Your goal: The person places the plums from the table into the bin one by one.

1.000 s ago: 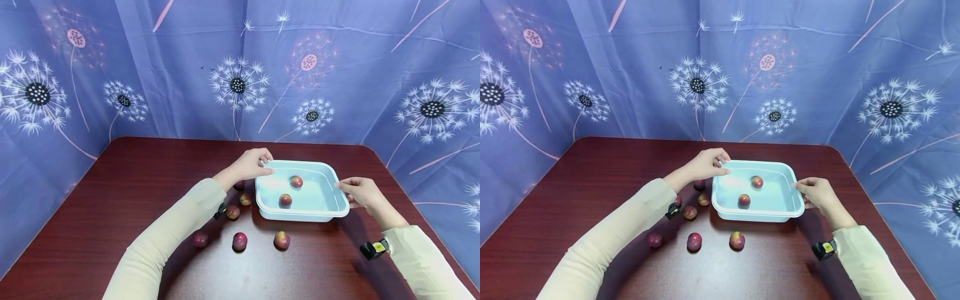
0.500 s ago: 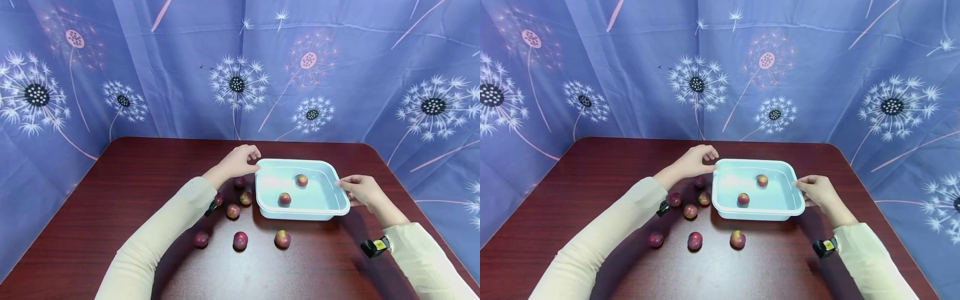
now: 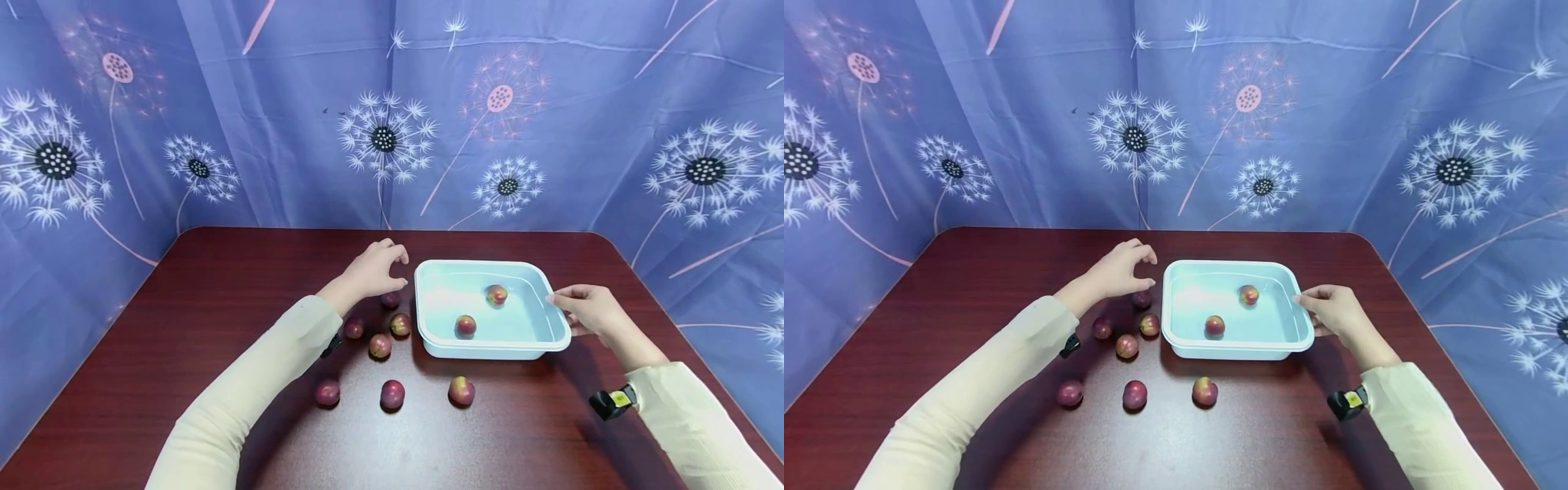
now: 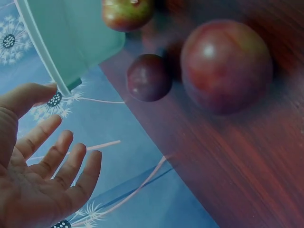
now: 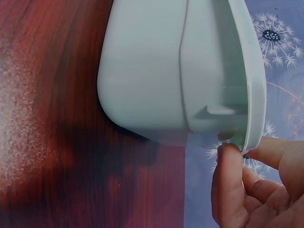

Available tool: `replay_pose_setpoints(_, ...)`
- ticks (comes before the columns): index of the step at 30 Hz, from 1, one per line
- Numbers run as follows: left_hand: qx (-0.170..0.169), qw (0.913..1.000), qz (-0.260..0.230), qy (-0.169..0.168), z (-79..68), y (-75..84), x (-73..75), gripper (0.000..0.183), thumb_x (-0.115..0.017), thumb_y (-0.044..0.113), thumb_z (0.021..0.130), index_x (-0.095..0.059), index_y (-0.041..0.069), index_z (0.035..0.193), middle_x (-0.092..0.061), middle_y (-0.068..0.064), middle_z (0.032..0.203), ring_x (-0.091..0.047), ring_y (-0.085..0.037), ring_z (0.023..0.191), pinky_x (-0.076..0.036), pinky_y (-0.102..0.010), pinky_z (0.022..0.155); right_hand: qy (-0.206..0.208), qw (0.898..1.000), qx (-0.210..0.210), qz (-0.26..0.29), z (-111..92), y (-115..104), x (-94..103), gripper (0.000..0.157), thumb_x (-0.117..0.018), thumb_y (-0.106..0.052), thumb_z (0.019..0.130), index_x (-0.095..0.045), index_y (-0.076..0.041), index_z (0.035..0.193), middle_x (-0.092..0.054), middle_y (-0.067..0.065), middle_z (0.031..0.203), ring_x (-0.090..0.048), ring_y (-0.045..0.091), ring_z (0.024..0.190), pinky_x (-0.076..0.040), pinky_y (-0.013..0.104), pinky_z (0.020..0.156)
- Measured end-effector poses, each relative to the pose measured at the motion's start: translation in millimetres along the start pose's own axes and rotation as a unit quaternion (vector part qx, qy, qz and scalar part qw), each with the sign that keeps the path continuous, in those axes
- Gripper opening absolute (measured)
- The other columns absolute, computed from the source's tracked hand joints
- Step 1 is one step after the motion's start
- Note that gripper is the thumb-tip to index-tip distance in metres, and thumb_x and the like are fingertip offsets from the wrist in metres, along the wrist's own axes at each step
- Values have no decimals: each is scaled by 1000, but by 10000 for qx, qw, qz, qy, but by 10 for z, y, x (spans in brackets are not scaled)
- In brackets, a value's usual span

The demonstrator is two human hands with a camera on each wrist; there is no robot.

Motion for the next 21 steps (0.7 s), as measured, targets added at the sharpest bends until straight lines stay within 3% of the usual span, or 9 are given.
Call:
replay_pose_setpoints(10,116,9974,611,-355,-36,-76,-106,39,-72,22,82,-56,13,118,-50,-8,120,-46,-28,107,-49,-45,79,5,10000,-18,3,0,10,1,49,-58,-26,94,-51,13,123,-58,-8,68,-56,5,58,-56,29,56)
replay_pose_setpoints(16,216,9944,696,-762,-65,-95,-201,44,-71,18,83,-54,15,123,-45,-9,126,-42,-29,108,-48,-46,76,-57,10000,-39,-18,-9,10,2,51,-58,-28,94,-49,12,125,-58,-8,70,-57,5,60,-56,30,58)
replay_pose_setpoints(21,250,9935,711,-854,-72,-103,-253,47,-73,18,81,-53,15,124,-43,-9,127,-40,-31,111,-47,-52,79,-48,10000,-57,-5,-6,5,6,53,-59,-29,94,-49,11,126,-58,-8,70,-56,5,60,-56,30,58)
Point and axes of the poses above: each hand's wrist, its own z-axis towards the middle knuckle, its own x-axis out of the back of the hand, y = z × x, the point moved 8 cm from there along z, towards the middle knuckle
